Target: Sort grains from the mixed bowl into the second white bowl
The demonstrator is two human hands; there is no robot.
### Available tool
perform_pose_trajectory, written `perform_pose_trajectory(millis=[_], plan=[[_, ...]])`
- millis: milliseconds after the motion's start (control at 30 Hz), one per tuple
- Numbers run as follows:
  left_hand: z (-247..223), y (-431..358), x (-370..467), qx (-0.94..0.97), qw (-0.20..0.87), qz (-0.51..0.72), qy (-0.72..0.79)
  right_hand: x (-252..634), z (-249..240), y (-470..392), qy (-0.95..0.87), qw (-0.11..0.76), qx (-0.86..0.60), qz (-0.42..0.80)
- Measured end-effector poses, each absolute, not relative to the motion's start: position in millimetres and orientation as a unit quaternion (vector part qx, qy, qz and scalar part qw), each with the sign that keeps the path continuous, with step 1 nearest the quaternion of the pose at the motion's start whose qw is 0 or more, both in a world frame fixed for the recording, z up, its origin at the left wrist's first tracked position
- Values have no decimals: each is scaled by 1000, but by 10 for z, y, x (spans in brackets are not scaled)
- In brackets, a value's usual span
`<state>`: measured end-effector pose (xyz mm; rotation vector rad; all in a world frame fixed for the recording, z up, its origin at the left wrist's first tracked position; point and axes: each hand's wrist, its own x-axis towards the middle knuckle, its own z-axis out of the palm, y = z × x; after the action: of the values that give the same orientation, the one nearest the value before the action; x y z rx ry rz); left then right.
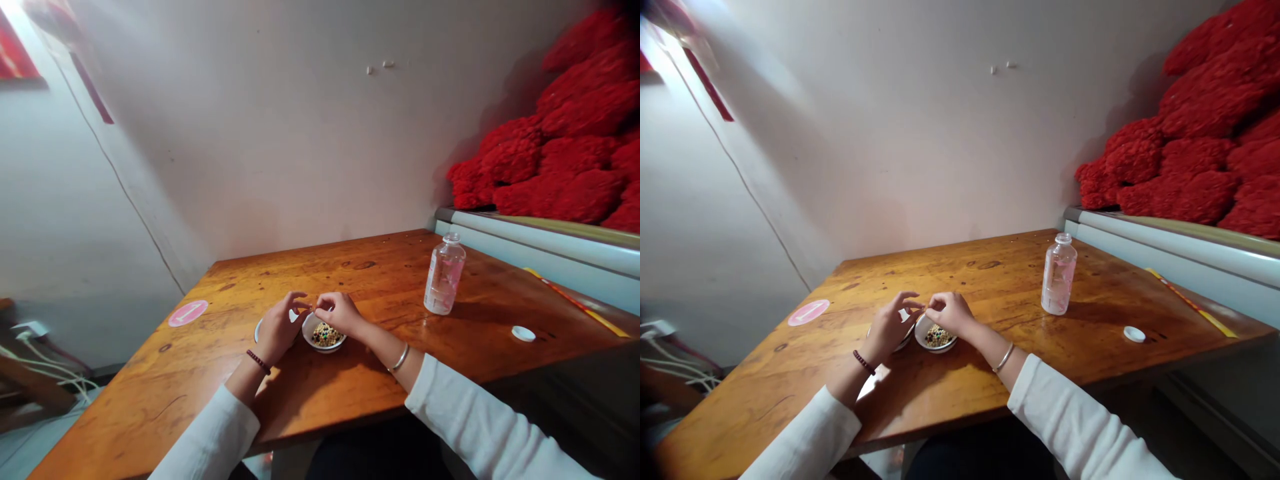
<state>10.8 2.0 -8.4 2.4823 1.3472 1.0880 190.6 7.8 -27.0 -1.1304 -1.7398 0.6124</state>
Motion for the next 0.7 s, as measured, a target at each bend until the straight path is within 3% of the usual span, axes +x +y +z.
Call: perform_pose_trajectory(millis=[700], plan=[[-60,10,111,812,48,362,455,1908,-267,84,-711,466,-468,242]])
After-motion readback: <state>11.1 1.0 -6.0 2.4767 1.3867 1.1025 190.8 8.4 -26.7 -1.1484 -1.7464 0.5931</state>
